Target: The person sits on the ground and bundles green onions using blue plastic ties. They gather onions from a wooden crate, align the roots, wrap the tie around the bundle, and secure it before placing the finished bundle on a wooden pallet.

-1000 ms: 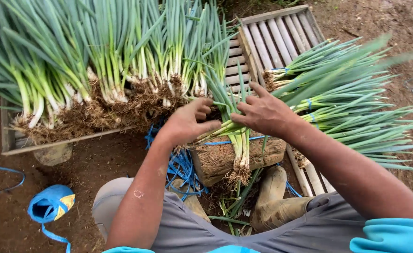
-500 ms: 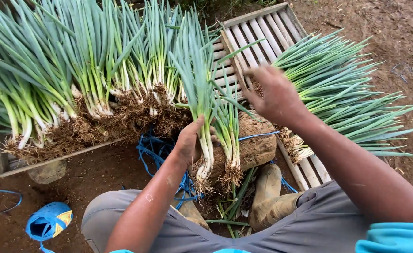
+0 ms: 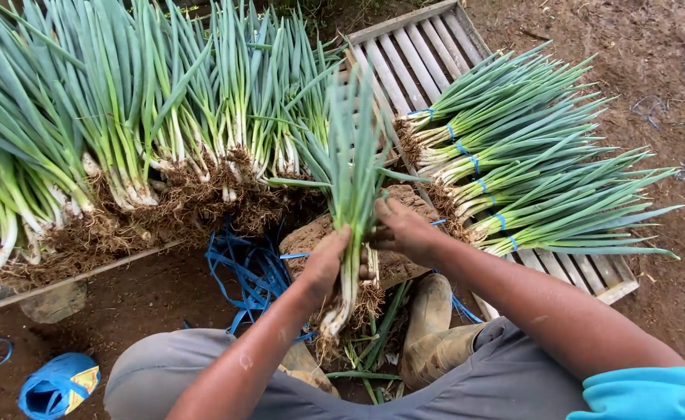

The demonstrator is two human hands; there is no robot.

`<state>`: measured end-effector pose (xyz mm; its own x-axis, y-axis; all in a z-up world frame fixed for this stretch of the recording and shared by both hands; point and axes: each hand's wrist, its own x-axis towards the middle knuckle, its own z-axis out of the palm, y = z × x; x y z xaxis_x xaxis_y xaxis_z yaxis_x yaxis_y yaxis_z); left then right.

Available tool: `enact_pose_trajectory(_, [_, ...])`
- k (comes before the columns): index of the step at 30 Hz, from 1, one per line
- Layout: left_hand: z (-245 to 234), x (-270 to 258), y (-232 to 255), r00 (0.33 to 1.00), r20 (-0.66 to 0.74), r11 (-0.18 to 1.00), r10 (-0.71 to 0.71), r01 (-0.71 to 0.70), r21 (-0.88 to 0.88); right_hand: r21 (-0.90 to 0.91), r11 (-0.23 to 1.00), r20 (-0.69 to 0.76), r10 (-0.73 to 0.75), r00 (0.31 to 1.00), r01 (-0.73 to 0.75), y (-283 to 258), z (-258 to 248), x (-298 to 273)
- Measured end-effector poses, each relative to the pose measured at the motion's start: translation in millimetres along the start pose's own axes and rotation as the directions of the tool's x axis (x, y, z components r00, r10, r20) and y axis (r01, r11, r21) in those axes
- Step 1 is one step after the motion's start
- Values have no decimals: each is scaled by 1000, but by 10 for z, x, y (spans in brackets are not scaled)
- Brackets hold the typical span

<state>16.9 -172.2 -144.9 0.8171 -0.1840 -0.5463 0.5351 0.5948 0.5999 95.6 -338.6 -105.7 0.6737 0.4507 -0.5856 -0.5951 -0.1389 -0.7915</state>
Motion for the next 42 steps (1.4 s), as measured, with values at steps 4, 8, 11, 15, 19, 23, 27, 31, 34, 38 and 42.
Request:
enact_pose_trajectory(4, [114,-135,-56,998,53,962,36,-49,268,-16,998,-108,-66,992,65,-206,-96,28])
enact_pose_trajectory(8, [61,-75,-177,996,72,980,52,-65,190,-245,964,-166,-150,975,106,-429,-15,-136])
enact_pose_trajectory(11, [104,-135,-76,994,71,980,88,-99,172,-351,925,-155,-213,965,148,-635,142,-311])
enact_pose_trajectory(15, [56,-112,-55,999,39,997,32,-35,76,-456,885,-181,-197,964,96,-822,190,-422])
enact_pose_trajectory(19, [65,-60,-50,1000,10,1000,-7,7,-11,-563,817,-151,-251,956,126,-824,161,-284])
enact_pose_trajectory(23, [106,-78,28,999,-35,998,19,-22,-62,-710,673,-42,-335,941,208,-1094,461,-493])
enact_pose_trajectory(27, [48,-56,258,995,-65,982,80,-90,-163,-749,597,47,-384,922,287,-1106,542,-522])
enact_pose_trajectory(31, [17,-98,521,987,-70,959,143,-156,-236,-706,654,71,-320,945,274,-855,466,-366])
enact_pose_trajectory(34, [-29,-49,574,967,-122,938,226,-250,-241,-653,724,79,-225,971,221,-721,561,-436])
enact_pose_trajectory(38, [91,-126,642,943,-176,918,283,-319,-237,-614,782,89,-69,994,109,-532,693,-502])
enact_pose_trajectory(42, [-157,118,486,950,-157,950,271,-290,-115,-507,861,88,25,996,23,-406,666,-380])
